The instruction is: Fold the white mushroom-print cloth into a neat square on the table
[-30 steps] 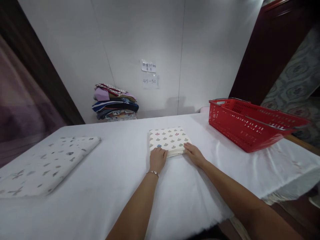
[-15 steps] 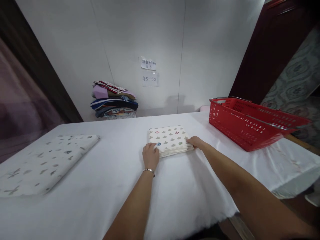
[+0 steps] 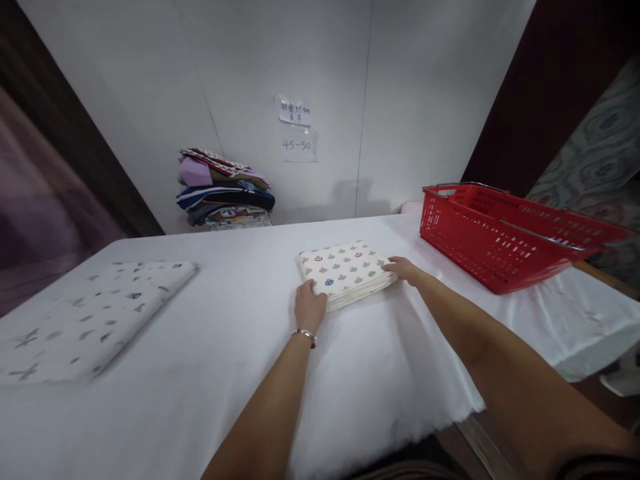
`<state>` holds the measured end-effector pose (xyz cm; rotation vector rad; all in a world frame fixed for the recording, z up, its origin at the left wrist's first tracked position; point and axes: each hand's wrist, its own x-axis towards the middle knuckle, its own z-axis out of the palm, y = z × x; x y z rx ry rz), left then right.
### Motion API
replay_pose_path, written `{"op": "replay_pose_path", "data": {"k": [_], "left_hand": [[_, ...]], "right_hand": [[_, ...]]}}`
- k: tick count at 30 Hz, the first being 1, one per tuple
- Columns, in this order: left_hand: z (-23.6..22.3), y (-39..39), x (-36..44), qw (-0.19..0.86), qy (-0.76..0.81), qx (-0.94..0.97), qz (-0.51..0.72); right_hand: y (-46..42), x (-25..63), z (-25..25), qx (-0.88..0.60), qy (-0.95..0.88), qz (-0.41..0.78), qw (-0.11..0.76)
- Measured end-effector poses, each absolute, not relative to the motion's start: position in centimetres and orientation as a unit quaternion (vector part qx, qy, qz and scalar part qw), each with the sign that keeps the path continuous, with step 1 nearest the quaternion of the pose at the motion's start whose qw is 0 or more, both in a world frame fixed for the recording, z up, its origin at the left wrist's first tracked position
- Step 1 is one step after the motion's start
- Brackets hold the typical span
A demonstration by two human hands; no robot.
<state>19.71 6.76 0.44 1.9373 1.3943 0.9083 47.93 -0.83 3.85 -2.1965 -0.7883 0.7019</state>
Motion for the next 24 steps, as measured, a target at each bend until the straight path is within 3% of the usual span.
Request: {"op": "replay_pose_path", "data": {"k": [10, 15, 19, 24], "left_hand": [[0.9, 6.3, 20.0, 0.322, 0.521, 0.734, 0.295], [1.3, 6.5, 19.7, 0.335, 0.525, 0.736, 0.267], [1.6, 6.8, 19.4, 0.319, 0.52, 0.743, 0.275], [2.9, 7.4, 18.7, 0.31, 0.485, 0.758, 0.306]], "right_hand": [[-1.4, 48.6, 3.2, -0.874, -0.366, 0.145, 0.284], [-2.7, 46.0, 2.4, -0.786, -0.569, -0.007, 0.241], [-3.9, 44.8, 0.9, -0.75, -0.636, 0.027, 0.178], [-4.2, 43.8, 1.2, -0.734, -0.645, -0.043, 0.206]]}}
